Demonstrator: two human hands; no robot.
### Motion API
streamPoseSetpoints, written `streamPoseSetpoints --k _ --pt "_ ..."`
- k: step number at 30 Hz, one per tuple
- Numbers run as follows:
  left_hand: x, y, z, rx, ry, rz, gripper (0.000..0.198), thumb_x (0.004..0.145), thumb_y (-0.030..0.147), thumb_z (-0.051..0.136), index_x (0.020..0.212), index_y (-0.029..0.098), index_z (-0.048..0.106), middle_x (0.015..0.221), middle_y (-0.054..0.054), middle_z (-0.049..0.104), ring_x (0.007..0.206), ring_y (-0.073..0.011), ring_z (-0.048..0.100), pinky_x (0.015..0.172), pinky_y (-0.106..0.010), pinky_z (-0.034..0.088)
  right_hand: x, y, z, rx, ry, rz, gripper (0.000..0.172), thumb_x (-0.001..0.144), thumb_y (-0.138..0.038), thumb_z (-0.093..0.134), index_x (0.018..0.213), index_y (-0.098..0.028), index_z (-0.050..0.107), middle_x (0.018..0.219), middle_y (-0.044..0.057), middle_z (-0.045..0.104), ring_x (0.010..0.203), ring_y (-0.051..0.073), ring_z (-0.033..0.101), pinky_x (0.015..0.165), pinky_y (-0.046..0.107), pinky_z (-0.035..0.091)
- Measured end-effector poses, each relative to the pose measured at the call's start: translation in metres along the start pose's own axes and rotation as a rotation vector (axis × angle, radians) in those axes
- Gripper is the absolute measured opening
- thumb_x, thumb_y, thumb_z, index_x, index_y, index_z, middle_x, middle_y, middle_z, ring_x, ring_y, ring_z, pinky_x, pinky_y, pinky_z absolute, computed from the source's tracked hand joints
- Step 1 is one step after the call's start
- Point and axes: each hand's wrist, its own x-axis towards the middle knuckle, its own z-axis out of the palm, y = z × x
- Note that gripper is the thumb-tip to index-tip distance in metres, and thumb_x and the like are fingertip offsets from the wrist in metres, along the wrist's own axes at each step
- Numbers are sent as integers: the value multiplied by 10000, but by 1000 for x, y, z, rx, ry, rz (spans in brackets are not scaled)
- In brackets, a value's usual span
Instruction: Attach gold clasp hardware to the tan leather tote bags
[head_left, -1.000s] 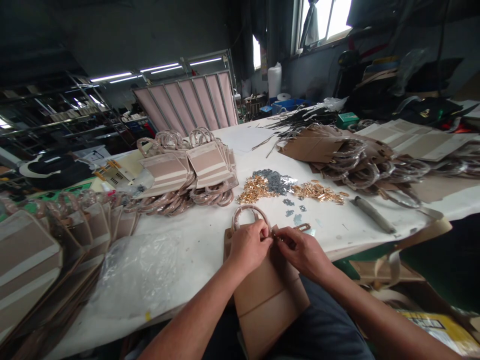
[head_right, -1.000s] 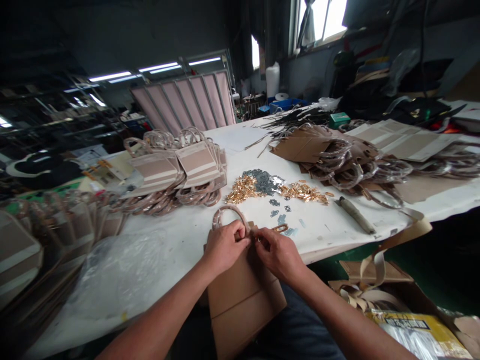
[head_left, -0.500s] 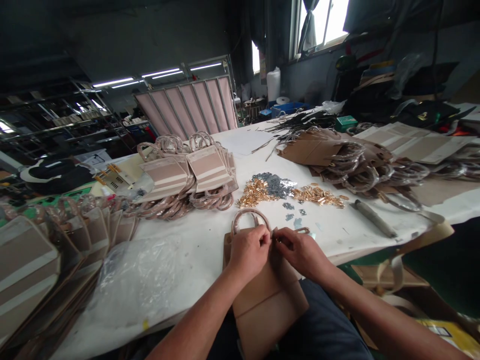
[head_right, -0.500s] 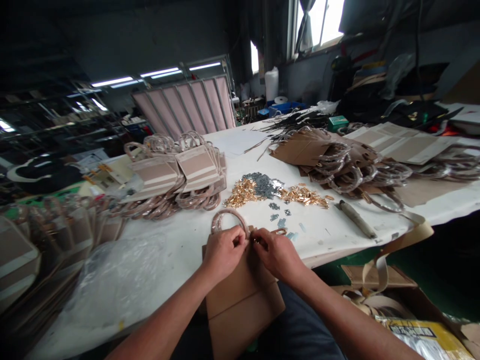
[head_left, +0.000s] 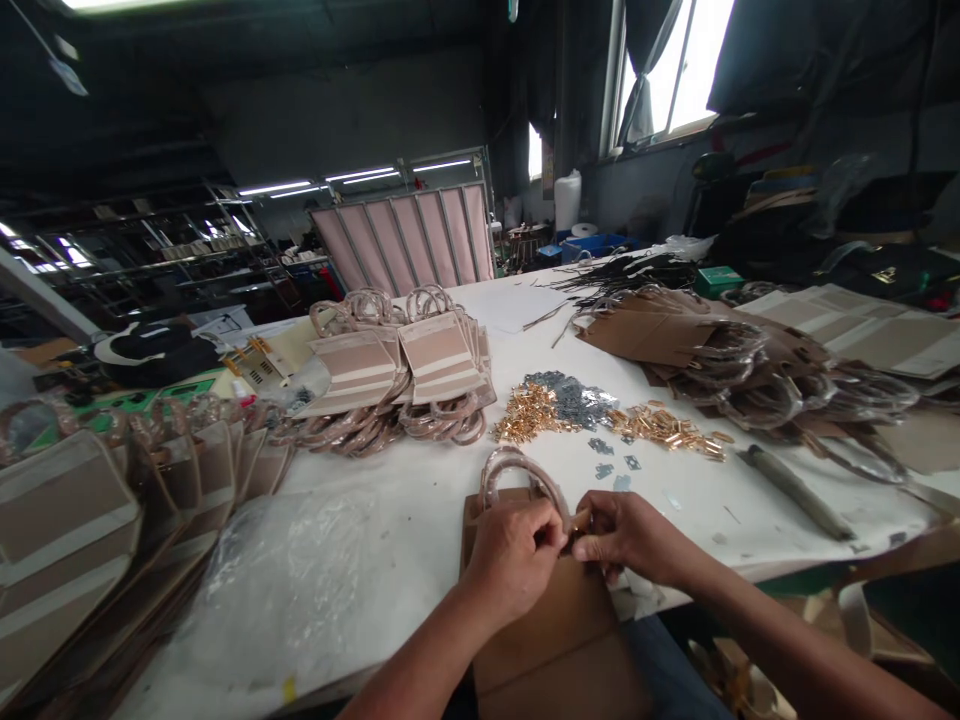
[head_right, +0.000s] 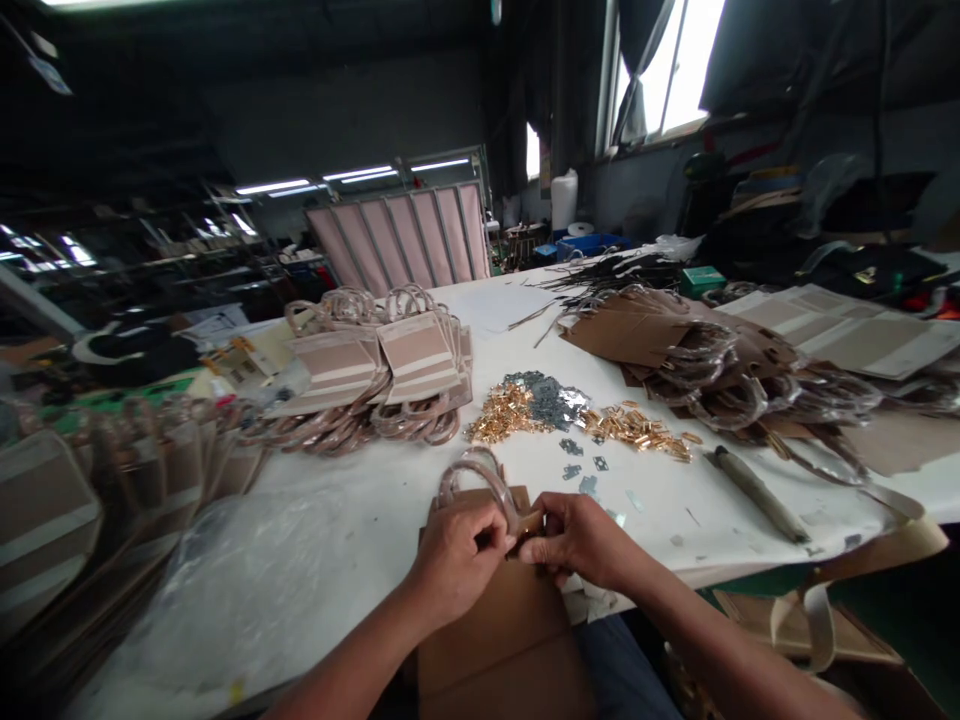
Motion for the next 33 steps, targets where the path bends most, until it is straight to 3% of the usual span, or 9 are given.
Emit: streamPoseSetpoints --k 8,11,14,16,18,22,26,29,33 --pt "11 -34 -3 92 -28 -108 184 841 45 626 752 204 595 788 40 688 743 -144 622 688 -258 404 29 4 17 -231 134 -57 292 857 -456 821 896 -190 706 601 -26 632 453 157 596 404 205 409" --pt "17 -55 -4 264 -10 -113 141 874 74 626 866 213 607 856 8 678 807 -186 624 717 -295 431 54 7 -3 -225 152 -38 435 879 -553 785 1083 -175 714 649 -19 650 484 182 630 424 227 457" --pt "14 -68 -8 412 54 -58 144 876 69 641 909 204 603 986 -45 681 974 -254 620 840 -375 482 88 9 -40 -523 425 -82 412 967 -507 681 1230 -190 699 798 16 718 597 189 683 545 252 506" --pt "3 -67 -10 432 122 28 177 883 66 638 988 207 618 1150 -73 678 1114 -289 599 963 -440 485 111 11 -65 -770 582 -88 312 948 -393 692 1199 -214 742 1009 59 745 748 206 706 634 271 510" --pt "-15 -59 -8 374 193 107 217 916 98 619 1092 225 623 1240 -85 665 1170 -289 598 1019 -452 487 129 15 -82 -882 625 -59 292 891 -322 728 1161 -225 779 1190 89 719 880 243 698 662 282 491" --pt "-60 -46 12 179 201 124 239 913 191 627 1145 248 647 1123 -101 708 1043 -268 675 904 -392 556 148 25 -91 -934 616 -7 182 875 -295 709 1004 -249 829 1166 69 724 885 244 678 616 262 417" --pt "-87 -54 36 -35 52 -161 142 804 194 678 937 240 695 875 -53 715 782 -215 670 707 -330 515 146 24 -89 -905 615 3 172 893 -293 664 853 -234 821 1049 70 731 859 247 665 603 268 383" --pt "-86 -63 40 -158 56 -357 70 835 248 657 872 217 708 817 -36 699 745 -193 636 689 -306 474 125 15 -80 -820 618 -10 218 920 -338 630 923 -210 807 994 80 734 844 250 671 629 279 425" --pt "-76 -67 31 -493 106 -487 388 947 536 632 1086 185 719 935 -70 716 780 -188 637 686 -282 495 71 8 -26 -550 430 -36 356 976 -525 596 961 -210 760 755 20 685 642 198 628 584 268 462"
